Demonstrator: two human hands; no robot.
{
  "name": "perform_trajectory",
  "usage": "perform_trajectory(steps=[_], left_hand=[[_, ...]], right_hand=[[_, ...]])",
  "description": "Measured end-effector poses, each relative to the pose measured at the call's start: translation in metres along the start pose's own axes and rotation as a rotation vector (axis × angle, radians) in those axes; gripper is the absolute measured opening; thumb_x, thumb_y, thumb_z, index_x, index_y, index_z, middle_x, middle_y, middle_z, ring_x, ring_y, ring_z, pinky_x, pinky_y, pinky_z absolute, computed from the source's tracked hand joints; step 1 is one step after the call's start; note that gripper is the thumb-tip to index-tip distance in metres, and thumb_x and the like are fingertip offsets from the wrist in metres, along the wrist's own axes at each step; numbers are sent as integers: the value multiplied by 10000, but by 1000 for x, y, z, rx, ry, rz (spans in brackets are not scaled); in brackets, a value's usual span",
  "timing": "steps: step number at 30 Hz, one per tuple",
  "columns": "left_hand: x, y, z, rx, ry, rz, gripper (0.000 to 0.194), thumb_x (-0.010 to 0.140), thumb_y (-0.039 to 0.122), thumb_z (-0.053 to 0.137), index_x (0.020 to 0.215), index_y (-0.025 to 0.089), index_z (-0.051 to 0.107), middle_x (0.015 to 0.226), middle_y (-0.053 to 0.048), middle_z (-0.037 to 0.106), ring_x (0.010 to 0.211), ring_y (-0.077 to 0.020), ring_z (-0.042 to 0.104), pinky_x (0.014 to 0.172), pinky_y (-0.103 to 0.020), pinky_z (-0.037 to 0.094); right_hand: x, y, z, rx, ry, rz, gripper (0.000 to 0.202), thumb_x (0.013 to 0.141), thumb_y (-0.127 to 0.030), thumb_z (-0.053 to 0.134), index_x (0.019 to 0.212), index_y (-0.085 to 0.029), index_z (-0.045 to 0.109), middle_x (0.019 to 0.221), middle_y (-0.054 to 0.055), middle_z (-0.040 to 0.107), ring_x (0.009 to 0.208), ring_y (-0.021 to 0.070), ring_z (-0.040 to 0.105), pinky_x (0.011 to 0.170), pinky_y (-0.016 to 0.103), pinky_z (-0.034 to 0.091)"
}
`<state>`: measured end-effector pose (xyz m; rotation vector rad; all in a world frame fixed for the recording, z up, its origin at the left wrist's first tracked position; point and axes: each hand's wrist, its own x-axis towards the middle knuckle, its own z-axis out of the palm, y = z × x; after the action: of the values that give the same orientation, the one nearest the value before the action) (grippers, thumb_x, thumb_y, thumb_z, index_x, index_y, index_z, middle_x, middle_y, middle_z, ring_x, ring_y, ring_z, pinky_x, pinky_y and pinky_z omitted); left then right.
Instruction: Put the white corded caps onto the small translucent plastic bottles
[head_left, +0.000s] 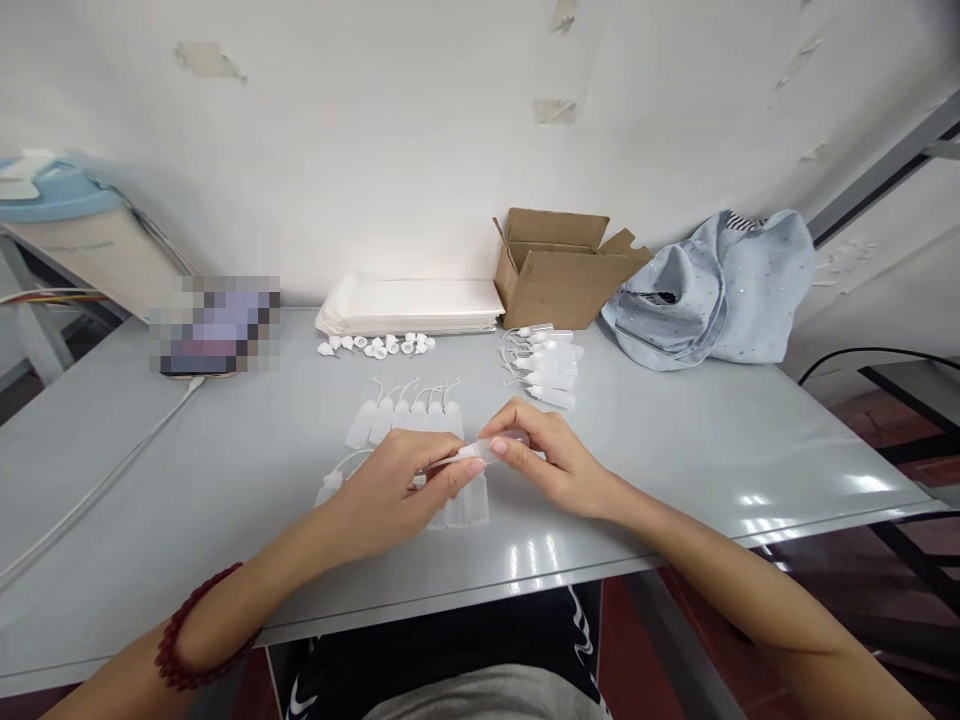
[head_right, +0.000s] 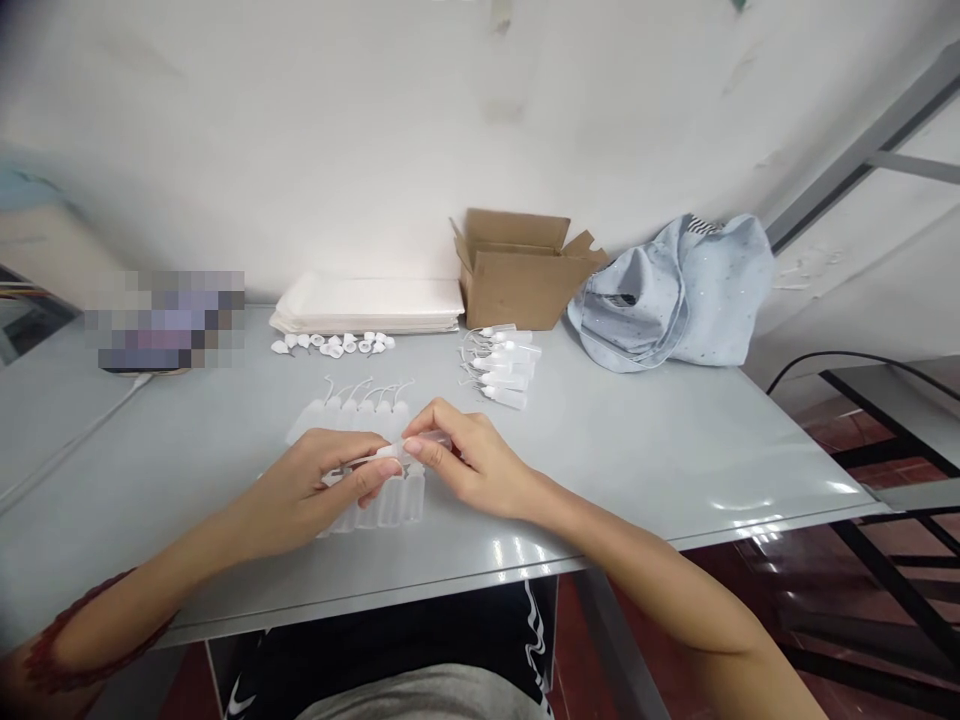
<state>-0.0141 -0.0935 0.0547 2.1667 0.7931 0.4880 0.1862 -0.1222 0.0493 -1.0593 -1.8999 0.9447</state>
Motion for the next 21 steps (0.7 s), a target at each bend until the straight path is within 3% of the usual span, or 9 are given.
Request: perform_trajectory(steps=[4, 8, 11, 14, 21], left_hand=[[-2, -8, 6, 216, 129, 229, 363, 944, 258, 431, 594, 171, 388, 542, 62, 340, 479, -74, 303, 473, -217, 272], [-2, -15, 14, 542, 263, 451, 273, 943, 207, 438, 681, 152, 493, 577, 33, 418, 495, -100, 335, 471, -250, 262], [-2, -18, 17, 677, 315, 514, 225, 943, 201, 442, 753, 136, 544, 587, 16, 472, 500, -113, 364, 474, -260, 266], [-2, -16, 16, 582, 298, 460, 226, 941, 223, 451, 741, 149, 527, 587, 27, 471, 506, -104, 381, 485, -246, 281], [0, -4, 8, 172, 34, 51, 392, 954, 325, 380, 592, 173, 368, 529, 63, 366, 480, -74, 340, 488, -216, 278]], right_hand=[[1, -1, 0, 38, -3, 34, 169, 918, -297, 482, 814, -180, 546, 662, -30, 502, 557, 88, 403, 520, 227, 312], [3, 0, 1, 171, -3, 166, 252, 915, -352, 485, 738, -174, 512, 573, -62, 398, 499, 72, 315, 491, 227, 259], [4, 2, 1, 285, -12, 240, 286, 911, -383, 492, 715, -175, 490, 544, -73, 358, 480, 67, 296, 474, 223, 237], [3, 1, 2, 351, -17, 268, 298, 909, -410, 490, 730, -172, 499, 539, -75, 350, 472, 64, 291, 463, 220, 229], [1, 2, 5, 232, 3, 194, 277, 906, -390, 501, 744, -168, 538, 559, -61, 389, 497, 70, 321, 477, 220, 265]])
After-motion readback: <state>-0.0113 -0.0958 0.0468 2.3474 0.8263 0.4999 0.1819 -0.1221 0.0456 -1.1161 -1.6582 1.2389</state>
